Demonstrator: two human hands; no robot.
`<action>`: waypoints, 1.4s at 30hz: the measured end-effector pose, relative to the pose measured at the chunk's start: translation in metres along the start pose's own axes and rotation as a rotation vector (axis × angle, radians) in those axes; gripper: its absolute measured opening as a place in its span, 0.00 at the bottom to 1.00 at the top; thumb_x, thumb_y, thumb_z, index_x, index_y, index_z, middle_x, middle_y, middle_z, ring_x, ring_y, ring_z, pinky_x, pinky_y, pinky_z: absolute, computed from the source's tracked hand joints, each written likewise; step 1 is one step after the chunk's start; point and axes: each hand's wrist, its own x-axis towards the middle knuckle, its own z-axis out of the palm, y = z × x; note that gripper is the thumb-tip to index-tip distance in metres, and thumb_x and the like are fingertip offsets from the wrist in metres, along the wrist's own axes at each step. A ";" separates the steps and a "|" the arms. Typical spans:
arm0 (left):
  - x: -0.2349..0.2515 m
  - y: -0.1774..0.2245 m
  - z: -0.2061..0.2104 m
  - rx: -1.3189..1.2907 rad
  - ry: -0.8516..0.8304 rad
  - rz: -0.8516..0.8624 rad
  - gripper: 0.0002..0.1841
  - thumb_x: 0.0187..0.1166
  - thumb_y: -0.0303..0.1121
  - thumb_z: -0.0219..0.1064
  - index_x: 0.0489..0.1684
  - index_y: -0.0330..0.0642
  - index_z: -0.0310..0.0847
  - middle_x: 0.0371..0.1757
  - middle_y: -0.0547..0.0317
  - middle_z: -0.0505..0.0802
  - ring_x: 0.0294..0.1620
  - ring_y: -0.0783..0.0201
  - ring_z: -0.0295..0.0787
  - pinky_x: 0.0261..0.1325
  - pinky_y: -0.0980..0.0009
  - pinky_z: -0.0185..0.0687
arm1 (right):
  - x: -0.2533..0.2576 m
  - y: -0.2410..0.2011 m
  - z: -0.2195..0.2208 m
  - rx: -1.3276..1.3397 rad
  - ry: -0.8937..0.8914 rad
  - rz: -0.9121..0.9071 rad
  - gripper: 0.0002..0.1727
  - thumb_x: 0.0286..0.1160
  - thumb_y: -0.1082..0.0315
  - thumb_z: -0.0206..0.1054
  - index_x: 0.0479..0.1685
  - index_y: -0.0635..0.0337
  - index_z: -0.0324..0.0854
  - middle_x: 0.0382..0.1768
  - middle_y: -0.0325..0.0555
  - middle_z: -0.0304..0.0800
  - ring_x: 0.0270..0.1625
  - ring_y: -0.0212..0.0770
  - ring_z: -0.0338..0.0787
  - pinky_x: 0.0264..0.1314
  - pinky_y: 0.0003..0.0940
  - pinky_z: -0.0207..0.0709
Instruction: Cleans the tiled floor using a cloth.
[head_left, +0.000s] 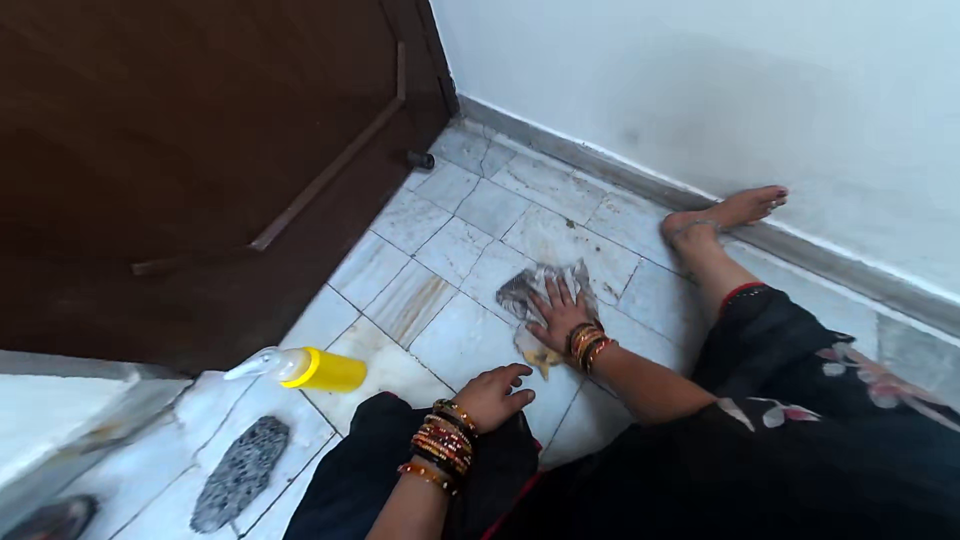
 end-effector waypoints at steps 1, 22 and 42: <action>0.000 0.001 0.002 0.007 0.004 -0.006 0.30 0.91 0.47 0.58 0.88 0.43 0.65 0.78 0.40 0.82 0.76 0.44 0.82 0.81 0.45 0.71 | -0.018 0.000 0.003 0.003 -0.014 0.005 0.42 0.83 0.31 0.53 0.96 0.32 0.52 0.98 0.53 0.34 0.98 0.65 0.29 0.88 0.83 0.29; -0.011 0.029 0.019 0.197 -0.026 -0.022 0.29 0.91 0.49 0.56 0.89 0.48 0.65 0.80 0.43 0.81 0.79 0.44 0.78 0.83 0.45 0.67 | -0.107 0.032 -0.009 0.105 -0.196 0.548 0.65 0.63 0.17 0.60 0.99 0.34 0.33 0.96 0.60 0.10 0.94 0.76 0.14 0.79 0.93 0.21; -0.013 0.024 -0.005 -0.008 -0.002 0.240 0.28 0.90 0.47 0.59 0.86 0.48 0.69 0.76 0.42 0.83 0.76 0.45 0.81 0.79 0.45 0.73 | 0.142 0.013 -0.047 -0.010 -0.021 0.352 0.67 0.62 0.15 0.57 0.99 0.44 0.36 0.96 0.67 0.21 0.94 0.80 0.24 0.80 0.93 0.23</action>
